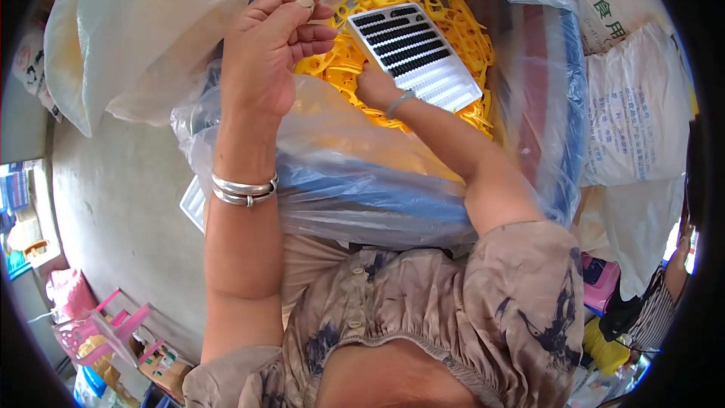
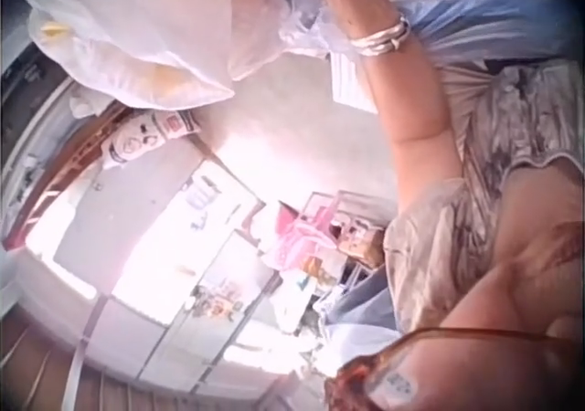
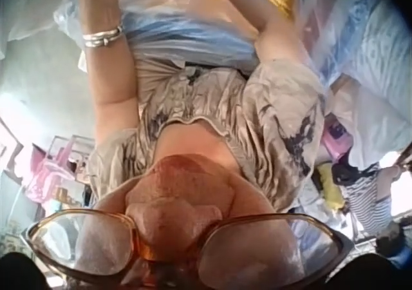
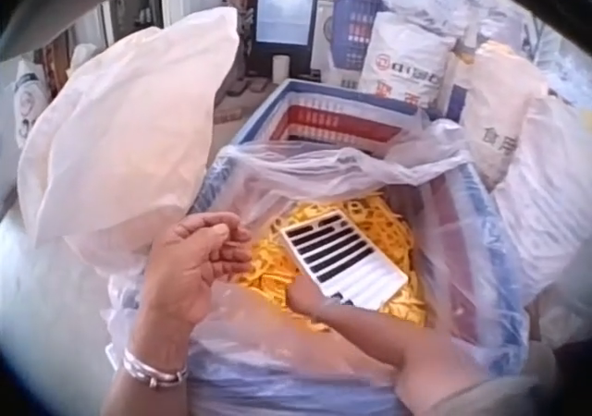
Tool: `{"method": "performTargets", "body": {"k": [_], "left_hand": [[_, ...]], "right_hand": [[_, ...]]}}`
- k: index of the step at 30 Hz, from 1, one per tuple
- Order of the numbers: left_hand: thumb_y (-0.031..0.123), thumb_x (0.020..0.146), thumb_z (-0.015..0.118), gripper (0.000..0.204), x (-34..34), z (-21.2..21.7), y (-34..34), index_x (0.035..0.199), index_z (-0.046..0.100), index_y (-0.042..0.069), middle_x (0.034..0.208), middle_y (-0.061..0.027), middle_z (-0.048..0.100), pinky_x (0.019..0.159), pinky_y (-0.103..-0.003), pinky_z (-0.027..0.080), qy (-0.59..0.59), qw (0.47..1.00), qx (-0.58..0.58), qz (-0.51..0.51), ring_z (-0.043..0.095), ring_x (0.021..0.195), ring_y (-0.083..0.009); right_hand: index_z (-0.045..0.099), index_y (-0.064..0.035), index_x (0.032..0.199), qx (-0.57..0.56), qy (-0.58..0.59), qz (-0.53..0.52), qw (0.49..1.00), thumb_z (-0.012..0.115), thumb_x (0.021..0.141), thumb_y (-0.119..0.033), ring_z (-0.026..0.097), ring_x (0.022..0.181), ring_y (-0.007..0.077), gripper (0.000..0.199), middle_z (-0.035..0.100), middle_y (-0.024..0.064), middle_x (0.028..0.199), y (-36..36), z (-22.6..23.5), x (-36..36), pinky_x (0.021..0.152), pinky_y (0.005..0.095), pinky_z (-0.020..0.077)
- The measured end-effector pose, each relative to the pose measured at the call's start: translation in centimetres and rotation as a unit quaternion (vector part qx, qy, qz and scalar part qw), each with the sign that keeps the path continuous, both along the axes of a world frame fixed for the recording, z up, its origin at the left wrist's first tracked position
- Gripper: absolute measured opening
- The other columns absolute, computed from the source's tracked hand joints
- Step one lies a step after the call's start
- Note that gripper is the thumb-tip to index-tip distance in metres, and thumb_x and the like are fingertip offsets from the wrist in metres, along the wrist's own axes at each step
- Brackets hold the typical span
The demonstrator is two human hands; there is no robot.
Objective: Assembling small black components into yellow plastic housings at a factory workspace.
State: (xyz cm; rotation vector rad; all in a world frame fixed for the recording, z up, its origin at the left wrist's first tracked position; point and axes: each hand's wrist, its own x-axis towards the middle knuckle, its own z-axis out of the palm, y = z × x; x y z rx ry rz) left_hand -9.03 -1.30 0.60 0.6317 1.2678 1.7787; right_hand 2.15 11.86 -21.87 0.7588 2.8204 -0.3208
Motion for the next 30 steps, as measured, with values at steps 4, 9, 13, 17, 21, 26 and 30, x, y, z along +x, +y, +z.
{"method": "performTargets", "body": {"k": [4, 9, 13, 17, 21, 26, 30], "left_hand": [[0.012, 0.083, 0.048, 0.024, 0.6, -1.0, 1.0, 0.102, 0.055, -0.002, 0.092, -0.0124, 0.060, 0.072, -0.029, 0.048, 0.083, 0.996, -0.039, 0.004, 0.059, 0.079, -0.0185], [0.024, 0.085, 0.051, 0.034, 2.0, -0.4, 1.0, 0.107, 0.053, -0.002, 0.103, -0.0104, 0.057, 0.081, -0.026, 0.043, 0.291, 0.947, -0.106, -0.081, 0.057, 0.089, -0.0144], [0.034, 0.086, 0.047, 0.045, 2.2, -0.5, 0.7, 0.117, 0.041, 0.002, 0.103, -0.0174, 0.056, 0.065, -0.029, 0.051, -0.094, 0.947, -0.037, -0.306, 0.060, 0.082, -0.0225], [0.031, 0.080, 0.053, 0.045, 2.9, -0.7, 0.9, 0.109, 0.045, -0.002, 0.095, -0.0204, 0.057, 0.057, -0.030, 0.053, -0.115, 0.946, -0.019, -0.303, 0.062, 0.071, -0.0228], [0.034, 0.081, 0.047, 0.046, 2.5, -1.5, 1.0, 0.110, 0.044, -0.002, 0.099, -0.0246, 0.055, 0.058, -0.031, 0.054, -0.223, 0.931, 0.049, -0.285, 0.062, 0.071, -0.0270], [0.030, 0.083, 0.044, 0.040, 2.3, -1.2, 1.4, 0.111, 0.044, 0.002, 0.103, -0.0284, 0.051, 0.063, -0.035, 0.054, -0.224, 0.939, 0.085, -0.249, 0.061, 0.074, -0.0318], [0.030, 0.083, 0.045, 0.039, 1.9, -1.2, 1.1, 0.109, 0.045, 0.002, 0.102, -0.0282, 0.051, 0.062, -0.036, 0.054, -0.224, 0.946, 0.074, -0.223, 0.060, 0.074, -0.0325]], "right_hand": [[0.063, -0.0046, 0.069, -0.053, 0.219, 0.115, 0.968, 0.056, 0.064, -0.008, 0.056, 0.073, 0.0267, 0.009, 0.057, 0.0111, 0.073, 3.6, 7.9, 1.9, 0.063, 0.0361, 0.0453], [0.060, -0.0007, 0.073, -0.125, 0.413, 0.310, 0.847, 0.060, 0.064, 0.005, 0.055, 0.080, 0.0244, 0.011, 0.058, 0.0097, 0.086, 3.8, 20.0, 3.8, 0.067, 0.0278, 0.0442], [0.061, 0.0000, 0.074, -0.145, 0.515, 0.294, 0.792, 0.059, 0.066, 0.003, 0.057, 0.076, 0.0201, 0.009, 0.060, 0.0096, 0.079, 1.1, 24.5, 4.7, 0.064, 0.0254, 0.0443], [0.061, 0.0019, 0.077, 0.043, 0.656, 0.375, 0.654, 0.057, 0.068, 0.002, 0.054, 0.090, 0.0255, 0.010, 0.057, 0.0117, 0.097, 2.5, 24.3, 3.8, 0.078, 0.0297, 0.0418], [0.060, -0.0015, 0.069, -0.310, 0.614, -0.186, 0.701, 0.058, 0.072, -0.007, 0.054, 0.059, 0.0141, 0.006, 0.058, 0.0087, 0.068, 7.7, 13.7, 5.8, 0.058, 0.0239, 0.0428], [0.065, -0.0040, 0.074, -0.085, 0.126, -0.210, 0.966, 0.062, 0.065, -0.020, 0.059, 0.072, 0.0330, 0.019, 0.061, 0.0173, 0.081, 8.1, -1.3, 10.8, 0.067, 0.0381, 0.0476], [0.065, -0.0017, 0.077, -0.135, 0.093, -0.255, 0.953, 0.056, 0.070, -0.011, 0.059, 0.076, 0.0315, 0.014, 0.061, 0.0176, 0.083, 6.6, -3.5, 11.1, 0.071, 0.0368, 0.0471]]}}
